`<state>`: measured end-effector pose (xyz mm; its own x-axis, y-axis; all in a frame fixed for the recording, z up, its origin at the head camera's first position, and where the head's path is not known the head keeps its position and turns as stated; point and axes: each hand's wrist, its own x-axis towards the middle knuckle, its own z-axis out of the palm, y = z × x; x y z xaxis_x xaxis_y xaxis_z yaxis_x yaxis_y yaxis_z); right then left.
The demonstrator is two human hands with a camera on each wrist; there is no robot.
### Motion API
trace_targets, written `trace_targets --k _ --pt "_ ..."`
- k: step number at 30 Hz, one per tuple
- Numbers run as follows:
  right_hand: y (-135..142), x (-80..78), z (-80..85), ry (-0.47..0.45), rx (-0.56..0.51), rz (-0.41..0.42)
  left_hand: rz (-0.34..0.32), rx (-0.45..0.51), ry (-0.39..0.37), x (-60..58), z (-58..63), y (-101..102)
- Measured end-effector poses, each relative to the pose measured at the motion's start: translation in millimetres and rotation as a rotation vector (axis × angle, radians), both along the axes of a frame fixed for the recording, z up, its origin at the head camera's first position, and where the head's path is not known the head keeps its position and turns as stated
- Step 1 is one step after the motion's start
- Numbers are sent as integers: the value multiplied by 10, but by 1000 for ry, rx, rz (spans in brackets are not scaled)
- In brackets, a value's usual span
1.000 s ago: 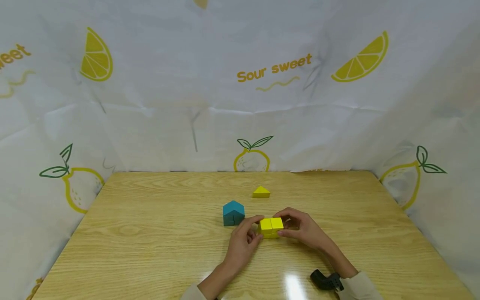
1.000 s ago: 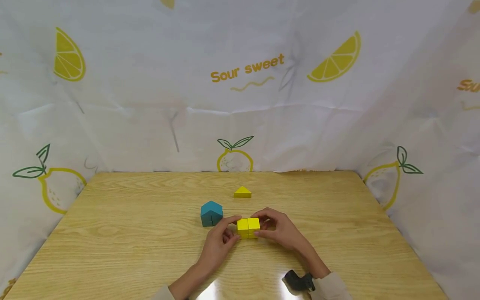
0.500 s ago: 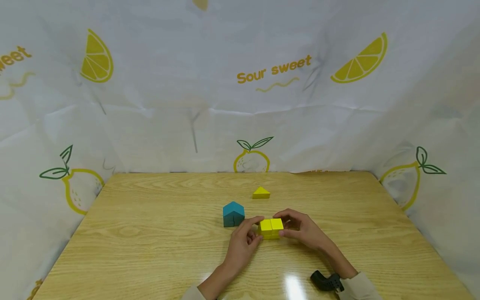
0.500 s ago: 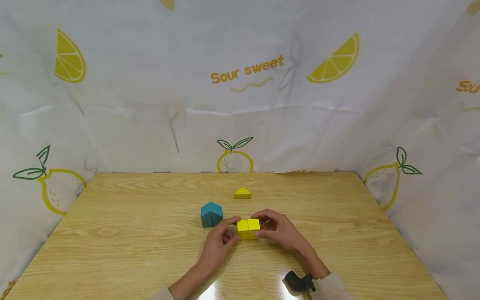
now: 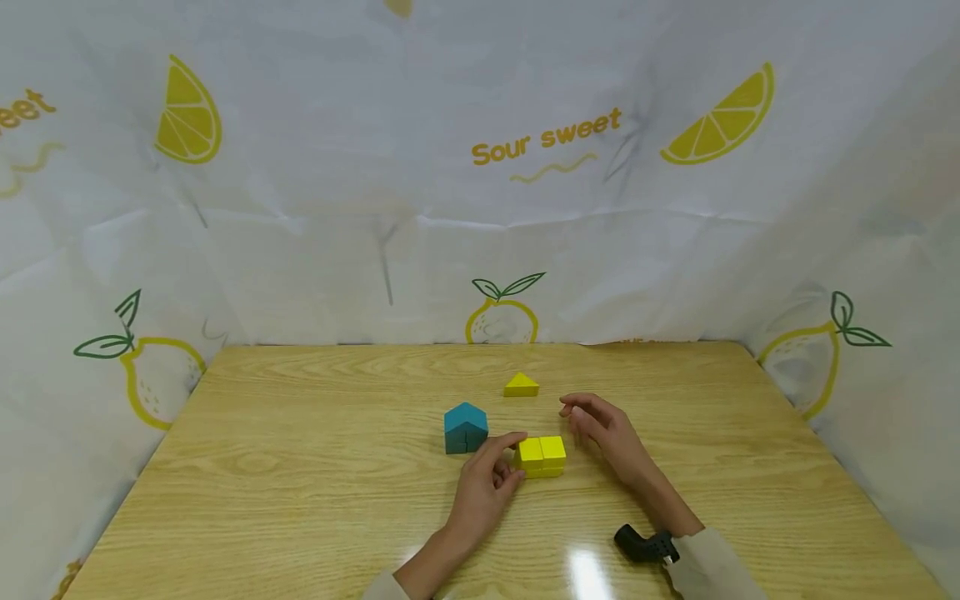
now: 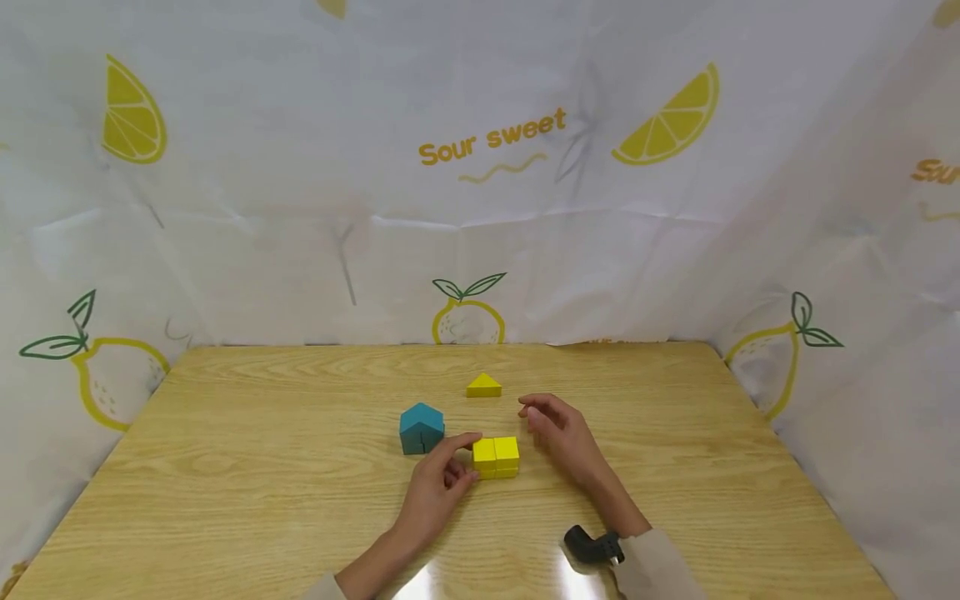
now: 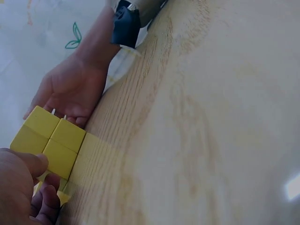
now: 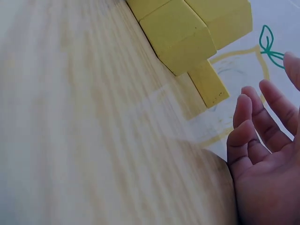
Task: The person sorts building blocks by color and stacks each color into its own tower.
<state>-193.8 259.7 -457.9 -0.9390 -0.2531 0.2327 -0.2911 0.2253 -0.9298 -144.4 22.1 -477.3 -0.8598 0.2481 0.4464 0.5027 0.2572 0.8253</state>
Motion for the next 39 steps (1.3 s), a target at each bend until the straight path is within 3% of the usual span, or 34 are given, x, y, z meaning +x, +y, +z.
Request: trace_targets --k 7,14,20,24,39 --pt "-38 -137 -4 13 71 -56 -21 15 -9 6 7 4" --pt "-210 -306 149 -45 107 -67 -5 10 -15 10 -21 -5" --pt "-257 -559 -20 -20 212 -85 -21 13 -15 23 -37 11" --pt "-315 -655 -36 -12 270 -96 -20 20 -8 26 -25 21" --pt "-398 -742 -12 38 337 -23 -19 8 7 -13 -12 -23"
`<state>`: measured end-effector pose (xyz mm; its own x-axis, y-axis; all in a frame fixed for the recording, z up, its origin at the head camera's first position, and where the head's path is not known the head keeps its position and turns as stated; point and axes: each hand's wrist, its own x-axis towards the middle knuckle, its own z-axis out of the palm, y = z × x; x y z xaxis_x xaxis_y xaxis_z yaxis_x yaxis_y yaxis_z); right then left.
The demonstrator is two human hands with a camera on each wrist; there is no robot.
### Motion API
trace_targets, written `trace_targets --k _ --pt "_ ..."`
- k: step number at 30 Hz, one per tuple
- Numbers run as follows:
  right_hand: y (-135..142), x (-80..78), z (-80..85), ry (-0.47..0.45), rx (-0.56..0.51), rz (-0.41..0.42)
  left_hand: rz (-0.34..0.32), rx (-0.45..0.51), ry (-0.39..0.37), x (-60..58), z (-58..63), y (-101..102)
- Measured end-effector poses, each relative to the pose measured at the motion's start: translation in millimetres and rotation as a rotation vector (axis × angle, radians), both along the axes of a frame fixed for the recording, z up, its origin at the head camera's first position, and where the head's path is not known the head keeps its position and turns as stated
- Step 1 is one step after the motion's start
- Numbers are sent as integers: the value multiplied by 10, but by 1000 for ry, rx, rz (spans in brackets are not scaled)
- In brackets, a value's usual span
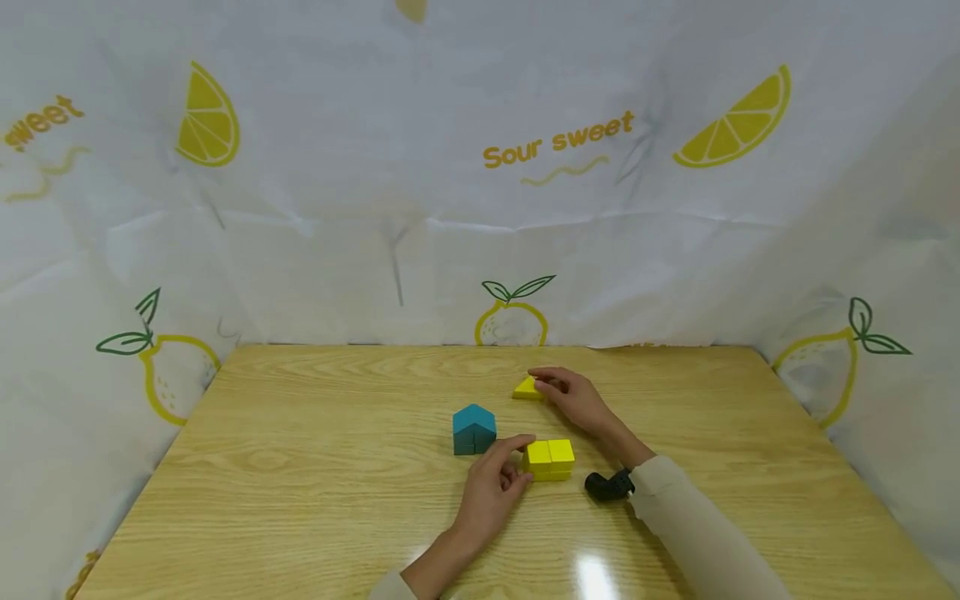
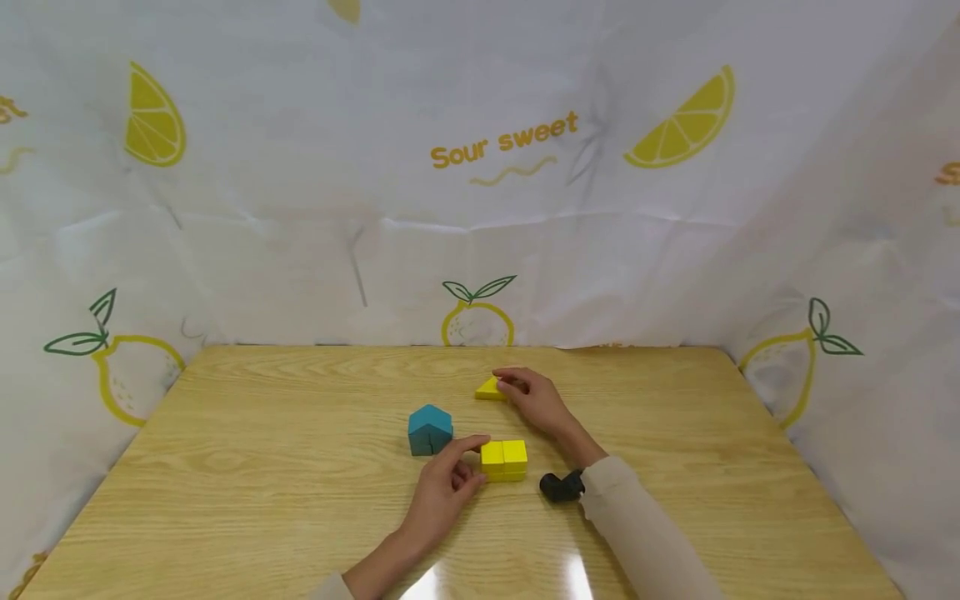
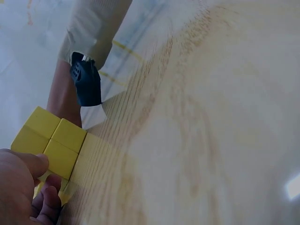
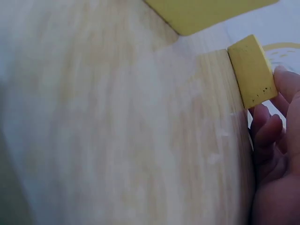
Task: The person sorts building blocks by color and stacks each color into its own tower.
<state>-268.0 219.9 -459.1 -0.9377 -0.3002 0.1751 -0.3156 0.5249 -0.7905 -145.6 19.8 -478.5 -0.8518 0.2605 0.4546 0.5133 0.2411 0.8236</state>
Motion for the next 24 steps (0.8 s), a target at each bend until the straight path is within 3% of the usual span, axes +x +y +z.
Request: trace_targets --k 7,11,24 --pt "39 59 52 -1 -6 74 0 -1 -12 5 -9 11" --pt "81 2 -64 8 9 69 1 3 -9 8 -13 15" --pt "46 50 -68 65 16 41 8 -5 -10 0 -20 6"
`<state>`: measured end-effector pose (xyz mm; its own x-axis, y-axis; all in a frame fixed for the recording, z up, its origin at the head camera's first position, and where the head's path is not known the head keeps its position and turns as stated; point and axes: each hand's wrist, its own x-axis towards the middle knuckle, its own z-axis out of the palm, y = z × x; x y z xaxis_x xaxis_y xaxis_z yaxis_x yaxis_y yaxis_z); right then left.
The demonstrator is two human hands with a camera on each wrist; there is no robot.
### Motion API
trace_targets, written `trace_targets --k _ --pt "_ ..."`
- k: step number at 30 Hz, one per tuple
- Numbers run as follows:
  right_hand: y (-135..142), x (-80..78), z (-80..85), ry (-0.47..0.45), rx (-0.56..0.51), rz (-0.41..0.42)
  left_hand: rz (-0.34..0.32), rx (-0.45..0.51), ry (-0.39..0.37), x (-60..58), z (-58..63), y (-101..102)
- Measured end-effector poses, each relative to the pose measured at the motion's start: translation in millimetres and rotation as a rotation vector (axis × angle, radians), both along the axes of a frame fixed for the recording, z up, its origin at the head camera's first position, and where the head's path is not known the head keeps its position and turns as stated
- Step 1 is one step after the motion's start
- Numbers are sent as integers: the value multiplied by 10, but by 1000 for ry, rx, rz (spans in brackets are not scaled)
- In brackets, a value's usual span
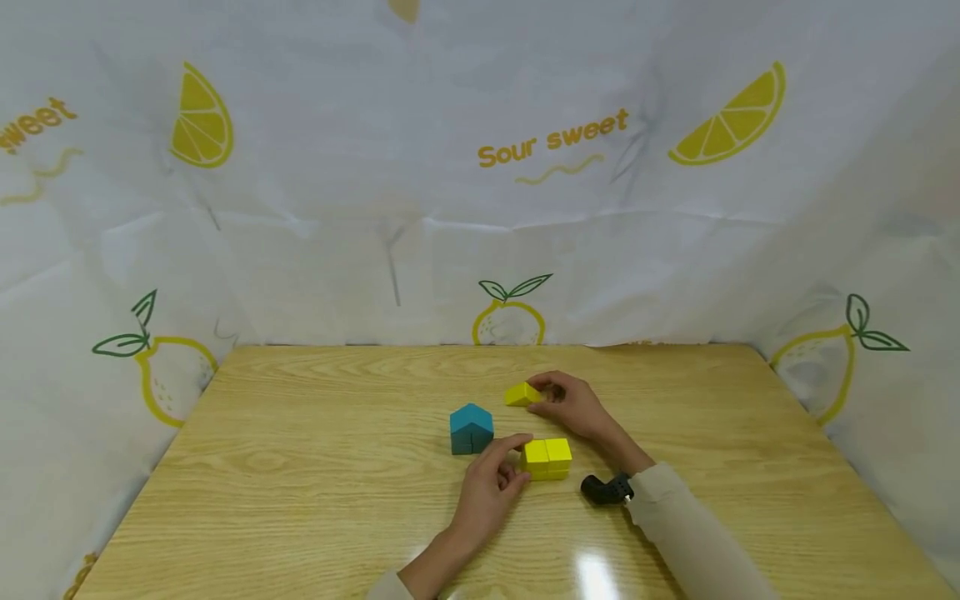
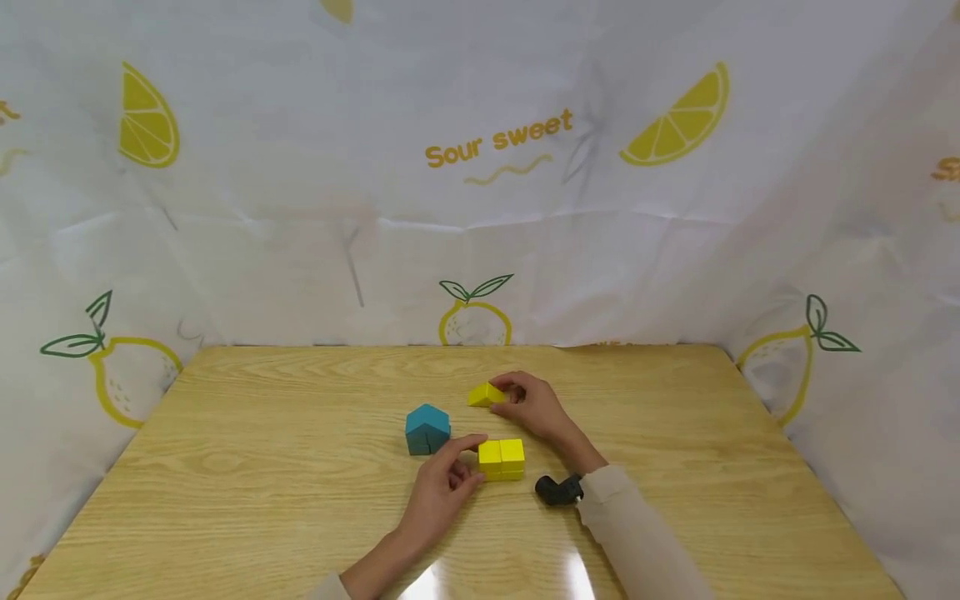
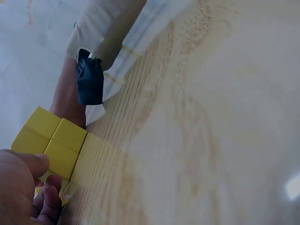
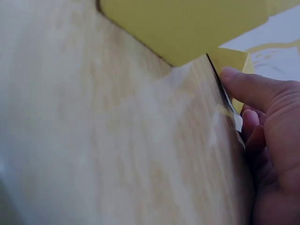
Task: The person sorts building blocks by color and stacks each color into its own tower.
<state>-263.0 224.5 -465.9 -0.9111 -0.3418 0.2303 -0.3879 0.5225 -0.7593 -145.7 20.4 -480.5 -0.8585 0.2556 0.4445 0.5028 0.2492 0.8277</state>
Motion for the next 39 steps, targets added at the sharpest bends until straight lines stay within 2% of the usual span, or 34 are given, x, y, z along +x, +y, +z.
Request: trace_targets --k 4,10,14,23,33,39 --pt "43 58 -14 -2 -48 -23 -7 -1 -1 -2 3 16" --pt "161 279 -1 -46 -249 -71 -26 6 2 -5 -6 35" --pt "200 414 52 -52 -316 -52 -25 1 8 -15 -7 36" --pt "265 640 140 -9 -347 20 -16 -5 14 -12 6 27" --pt "303 887 259 35 -275 130 2 0 28 12 37 7" --pt "274 942 260 42 -294 198 -1 7 45 16 26 -4"
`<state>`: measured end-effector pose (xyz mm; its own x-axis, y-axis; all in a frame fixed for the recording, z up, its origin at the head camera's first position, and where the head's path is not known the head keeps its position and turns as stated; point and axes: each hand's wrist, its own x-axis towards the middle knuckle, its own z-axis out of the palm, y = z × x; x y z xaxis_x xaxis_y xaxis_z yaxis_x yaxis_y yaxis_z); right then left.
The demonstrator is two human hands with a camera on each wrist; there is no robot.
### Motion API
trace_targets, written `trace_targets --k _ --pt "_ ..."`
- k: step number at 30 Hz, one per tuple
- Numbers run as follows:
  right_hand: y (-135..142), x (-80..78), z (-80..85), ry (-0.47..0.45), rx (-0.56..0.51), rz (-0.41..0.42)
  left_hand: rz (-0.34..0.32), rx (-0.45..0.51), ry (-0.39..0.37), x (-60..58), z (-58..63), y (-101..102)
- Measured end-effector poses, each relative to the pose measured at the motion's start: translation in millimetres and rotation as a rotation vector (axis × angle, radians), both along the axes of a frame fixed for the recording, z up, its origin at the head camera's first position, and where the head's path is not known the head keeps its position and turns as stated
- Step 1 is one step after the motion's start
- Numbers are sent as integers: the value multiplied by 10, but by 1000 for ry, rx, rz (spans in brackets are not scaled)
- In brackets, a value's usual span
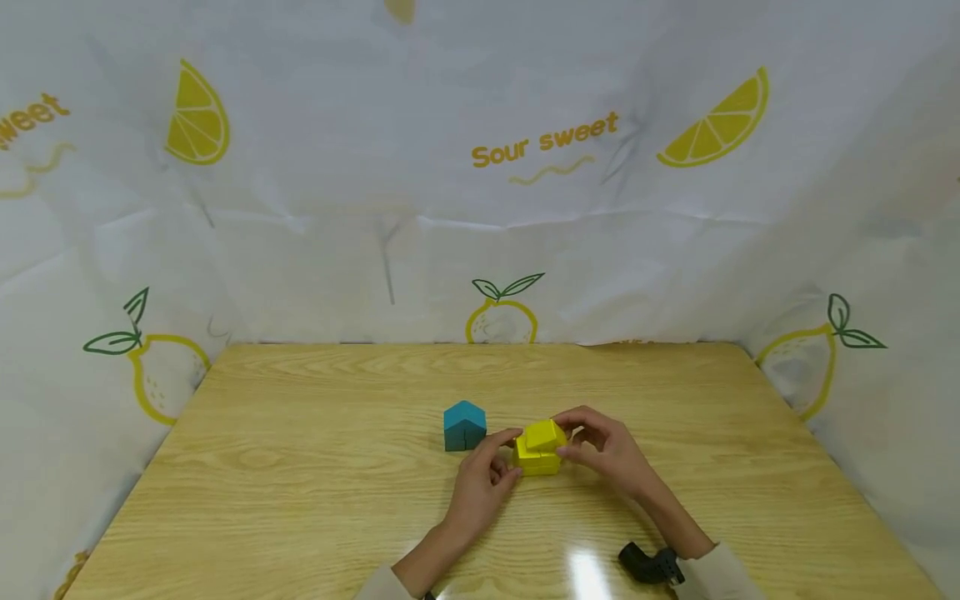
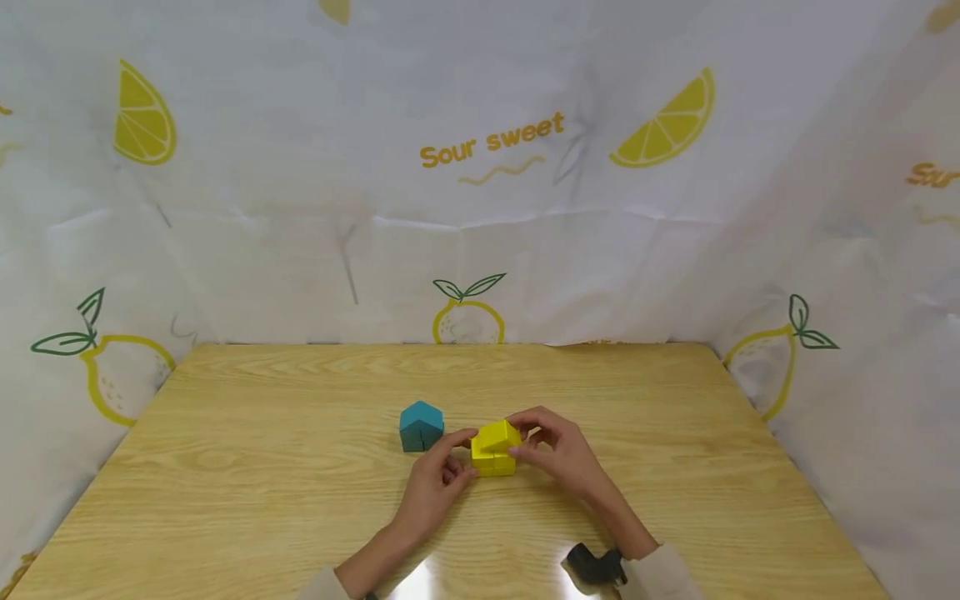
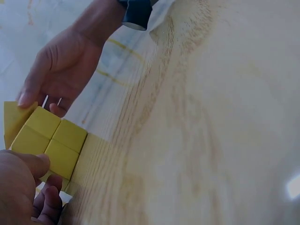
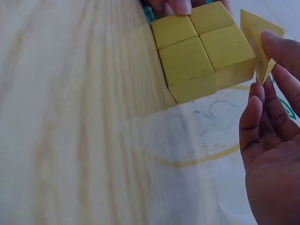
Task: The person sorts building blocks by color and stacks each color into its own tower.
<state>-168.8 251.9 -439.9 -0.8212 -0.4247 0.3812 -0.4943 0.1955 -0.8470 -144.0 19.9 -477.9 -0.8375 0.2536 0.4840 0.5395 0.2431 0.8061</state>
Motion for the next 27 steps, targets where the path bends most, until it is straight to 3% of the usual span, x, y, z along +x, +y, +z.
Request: trace_targets --k 8,18,27 --pt "-54 -16 -17 4 30 -7 3 -10 -50 -11 5 -11" --pt "-82 -34 -23 71 33 32 12 -7 -37 -29 -8 -15" --pt "-96 -86 -48 60 59 50 0 2 -22 -22 -14 -49"
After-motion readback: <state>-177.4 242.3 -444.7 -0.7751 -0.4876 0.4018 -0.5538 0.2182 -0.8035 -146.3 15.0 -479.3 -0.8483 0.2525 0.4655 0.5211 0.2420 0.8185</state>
